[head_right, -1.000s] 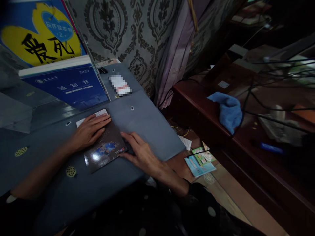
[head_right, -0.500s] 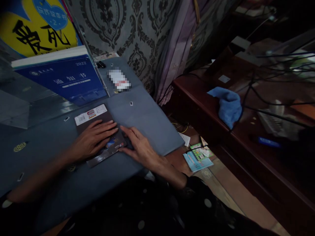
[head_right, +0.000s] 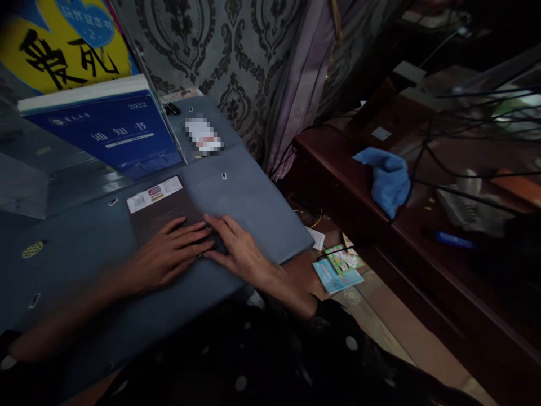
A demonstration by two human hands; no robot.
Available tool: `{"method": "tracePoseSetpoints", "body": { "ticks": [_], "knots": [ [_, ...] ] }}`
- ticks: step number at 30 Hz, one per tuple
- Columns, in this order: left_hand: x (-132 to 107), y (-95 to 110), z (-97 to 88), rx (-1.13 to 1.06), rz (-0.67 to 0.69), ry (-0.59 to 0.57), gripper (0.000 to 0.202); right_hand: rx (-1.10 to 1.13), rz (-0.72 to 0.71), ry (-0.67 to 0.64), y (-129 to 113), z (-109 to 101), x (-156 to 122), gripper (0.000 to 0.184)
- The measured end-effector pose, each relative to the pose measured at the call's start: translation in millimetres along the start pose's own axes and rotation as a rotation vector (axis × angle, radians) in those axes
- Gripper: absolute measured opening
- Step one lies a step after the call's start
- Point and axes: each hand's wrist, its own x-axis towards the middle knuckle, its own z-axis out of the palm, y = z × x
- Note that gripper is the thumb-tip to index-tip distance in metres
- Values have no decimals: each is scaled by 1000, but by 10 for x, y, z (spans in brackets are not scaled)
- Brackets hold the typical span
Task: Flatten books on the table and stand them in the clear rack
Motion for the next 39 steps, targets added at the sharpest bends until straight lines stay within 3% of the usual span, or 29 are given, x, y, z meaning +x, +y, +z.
{"method": "tracePoseSetpoints", "body": {
  "ticks": [10, 19, 24, 27, 31, 35, 37, 39],
  "knots": [
    [-253, 141, 3, -4, -50, -45, 57, -68, -26, -62, 24, 0, -24, 44],
    [-664, 196, 1, 133, -177, -87, 72, -167, -46, -136, 67, 14, 88, 45],
    [-764, 170, 48, 234, -339, -7, 84, -241, -68, -200, 101, 80, 310, 58],
    [-786, 187, 62, 250, -354, -1, 87, -261, -66, -223, 69, 119, 353, 64],
    [-840, 261, 134, 251, -360, -12, 97, -275, -68, -280, -9, 114, 232, 76],
    [-944, 361, 312, 281, -309, 47, 116, -300, -58, -383, -69, 51, -18, 101],
    [-1006, 408, 410, 364, -244, 119, 106, -299, -73, -428, -96, 5, -163, 115],
    [-1065, 452, 485, 483, -188, 178, 76, -286, -91, -437, -129, -39, -304, 123]
  ]
}}
